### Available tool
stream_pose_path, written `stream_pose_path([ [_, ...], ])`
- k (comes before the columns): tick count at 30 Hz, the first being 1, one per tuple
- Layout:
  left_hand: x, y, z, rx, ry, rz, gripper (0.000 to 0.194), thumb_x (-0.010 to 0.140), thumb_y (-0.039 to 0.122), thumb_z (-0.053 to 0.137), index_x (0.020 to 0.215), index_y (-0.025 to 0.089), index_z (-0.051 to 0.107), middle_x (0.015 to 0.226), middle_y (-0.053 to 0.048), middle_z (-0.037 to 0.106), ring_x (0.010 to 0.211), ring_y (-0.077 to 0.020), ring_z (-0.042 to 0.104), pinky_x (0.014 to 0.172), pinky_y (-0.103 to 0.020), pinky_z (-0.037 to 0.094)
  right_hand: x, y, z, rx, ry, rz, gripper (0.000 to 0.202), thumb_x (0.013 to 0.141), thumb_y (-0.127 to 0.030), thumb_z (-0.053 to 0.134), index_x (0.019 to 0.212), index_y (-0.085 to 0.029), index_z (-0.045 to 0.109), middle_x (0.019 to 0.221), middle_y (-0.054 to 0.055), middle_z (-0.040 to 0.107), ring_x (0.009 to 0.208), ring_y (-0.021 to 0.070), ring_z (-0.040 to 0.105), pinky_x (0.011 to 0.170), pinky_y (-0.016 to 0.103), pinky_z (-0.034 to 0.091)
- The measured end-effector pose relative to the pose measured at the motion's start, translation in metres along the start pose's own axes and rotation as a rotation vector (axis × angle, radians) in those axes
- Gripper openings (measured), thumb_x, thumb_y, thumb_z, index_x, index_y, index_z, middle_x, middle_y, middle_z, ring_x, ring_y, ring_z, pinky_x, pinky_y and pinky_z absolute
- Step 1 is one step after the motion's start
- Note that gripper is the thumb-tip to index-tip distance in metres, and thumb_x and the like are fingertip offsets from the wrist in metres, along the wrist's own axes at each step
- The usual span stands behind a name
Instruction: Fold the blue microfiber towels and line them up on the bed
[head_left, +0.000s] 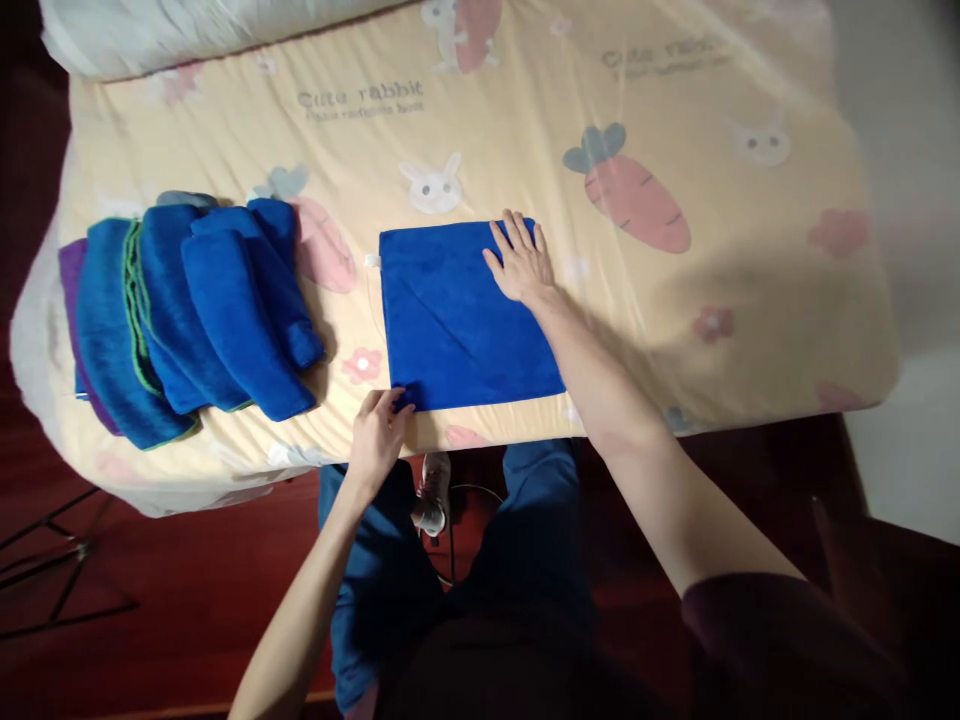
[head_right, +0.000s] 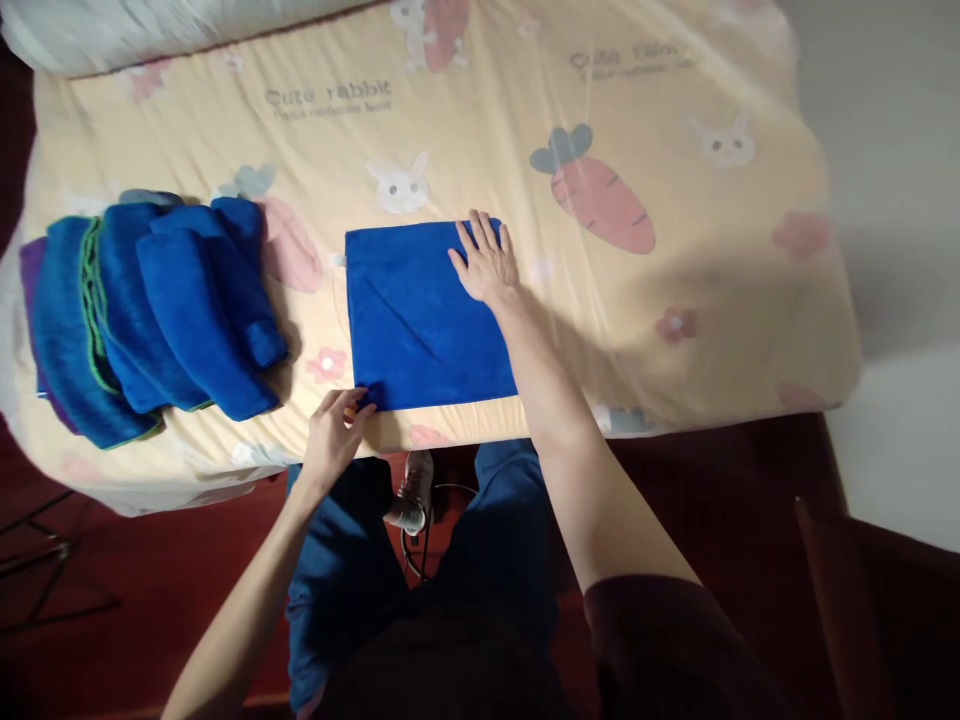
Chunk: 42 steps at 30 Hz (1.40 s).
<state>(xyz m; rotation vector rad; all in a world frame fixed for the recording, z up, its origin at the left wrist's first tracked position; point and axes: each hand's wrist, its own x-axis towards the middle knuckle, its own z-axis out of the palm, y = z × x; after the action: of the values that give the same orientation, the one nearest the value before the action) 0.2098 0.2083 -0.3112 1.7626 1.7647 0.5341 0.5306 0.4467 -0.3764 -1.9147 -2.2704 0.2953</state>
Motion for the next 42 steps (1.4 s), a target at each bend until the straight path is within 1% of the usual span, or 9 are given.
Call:
stream_pose_path([
  [2, -0.012, -0.006, 0.005, -0.042, 0.035, -0.065, 0.029, 0.097, 0.037, 0.065, 0.119, 0.021, 0.075, 0.113, -0.011, 0.071, 0.092, -0.0242, 0.074, 0.089, -0.04, 0.064, 0.0, 0.0, -0.001, 0.002, -0.005, 0.005, 0.075, 0.112, -0.05, 0.021, 0.176, -0.013, 0.017, 0.184, 0.01, 0.014, 0.171, 0.0347, 0.011, 0.137, 0.068, 0.004],
  [7, 0.0, -0.003, 0.008, -0.084, 0.141, -0.185, 0.032, 0.088, 0.037, 0.073, 0.115, 0.021, 0.073, 0.108, -0.011, 0.075, 0.096, -0.0267, 0.076, 0.096, -0.043, 0.062, 0.0, -0.003, -0.004, -0.007, -0.026, 0.017, 0.075, 0.111, -0.05, 0.02, 0.177, -0.014, 0.014, 0.184, 0.008, 0.011, 0.172, 0.0341, 0.009, 0.138, 0.068, 0.003],
  [13, 0.002, -0.007, -0.004, -0.135, 0.059, -0.344, 0.029, 0.081, 0.041, 0.075, 0.102, 0.023, 0.069, 0.085, -0.003, 0.078, 0.081, -0.0242, 0.076, 0.081, -0.036, 0.062, 0.001, -0.001, -0.003, 0.006, -0.021, 0.019, 0.076, 0.111, -0.052, 0.02, 0.176, -0.014, 0.016, 0.184, 0.008, 0.012, 0.172, 0.0328, 0.009, 0.138, 0.065, 0.002],
  [21, -0.011, -0.036, -0.006, -0.07, 0.043, -0.257, 0.018, 0.085, 0.038, 0.065, 0.1, 0.029, 0.06, 0.085, -0.002, 0.074, 0.075, -0.0253, 0.07, 0.079, -0.041, 0.061, 0.002, -0.001, -0.004, 0.065, -0.025, 0.04, 0.074, 0.111, -0.051, 0.024, 0.175, -0.015, 0.025, 0.184, 0.007, 0.016, 0.171, 0.0325, 0.012, 0.139, 0.065, 0.001],
  [24, -0.005, -0.027, -0.009, 0.064, 0.064, -0.114, 0.025, 0.09, 0.037, 0.063, 0.112, 0.028, 0.065, 0.1, -0.01, 0.075, 0.097, -0.0329, 0.072, 0.093, -0.052, 0.061, 0.001, -0.001, -0.005, 0.084, -0.019, 0.036, 0.075, 0.111, -0.053, 0.024, 0.175, -0.014, 0.024, 0.183, 0.008, 0.017, 0.171, 0.0328, 0.012, 0.139, 0.065, 0.0],
  [28, 0.049, 0.017, -0.005, 0.225, 0.133, 0.159, 0.051, 0.103, 0.047, 0.051, 0.145, 0.021, 0.06, 0.154, -0.021, 0.059, 0.147, -0.0391, 0.052, 0.124, -0.061, 0.041, 0.0, -0.011, -0.012, 0.068, 0.011, 0.018, 0.077, 0.111, -0.056, 0.024, 0.176, -0.015, 0.02, 0.183, 0.009, 0.017, 0.172, 0.0353, 0.009, 0.136, 0.071, -0.004],
  [33, 0.156, 0.058, 0.04, 0.227, -0.005, 0.366, 0.068, 0.106, 0.05, 0.043, 0.164, 0.016, 0.046, 0.178, -0.015, 0.033, 0.17, -0.0364, 0.015, 0.137, -0.061, 0.012, -0.016, -0.056, -0.015, 0.085, 0.046, -0.012, 0.076, 0.111, -0.05, 0.033, 0.176, -0.014, 0.022, 0.184, 0.011, 0.013, 0.172, 0.0349, 0.002, 0.136, 0.069, -0.004],
  [37, 0.205, 0.045, 0.068, 0.203, -0.001, 0.333, 0.073, 0.103, 0.054, 0.044, 0.166, 0.016, 0.046, 0.178, -0.014, 0.032, 0.17, -0.0365, 0.013, 0.137, -0.066, 0.003, -0.032, -0.072, -0.001, 0.113, 0.0, -0.039, 0.07, 0.112, -0.046, 0.032, 0.176, -0.017, 0.024, 0.183, 0.009, 0.02, 0.172, 0.0286, 0.012, 0.139, 0.061, 0.004],
  [42, 0.233, 0.008, 0.049, 0.15, 0.064, 0.244, 0.076, 0.103, 0.06, 0.041, 0.167, 0.019, 0.043, 0.179, -0.012, 0.031, 0.171, -0.0324, 0.011, 0.138, -0.063, 0.002, -0.03, -0.028, 0.001, 0.084, 0.008, 0.021, 0.073, 0.112, -0.05, 0.031, 0.176, -0.016, 0.023, 0.182, 0.01, 0.021, 0.171, 0.0293, 0.015, 0.139, 0.061, 0.006],
])
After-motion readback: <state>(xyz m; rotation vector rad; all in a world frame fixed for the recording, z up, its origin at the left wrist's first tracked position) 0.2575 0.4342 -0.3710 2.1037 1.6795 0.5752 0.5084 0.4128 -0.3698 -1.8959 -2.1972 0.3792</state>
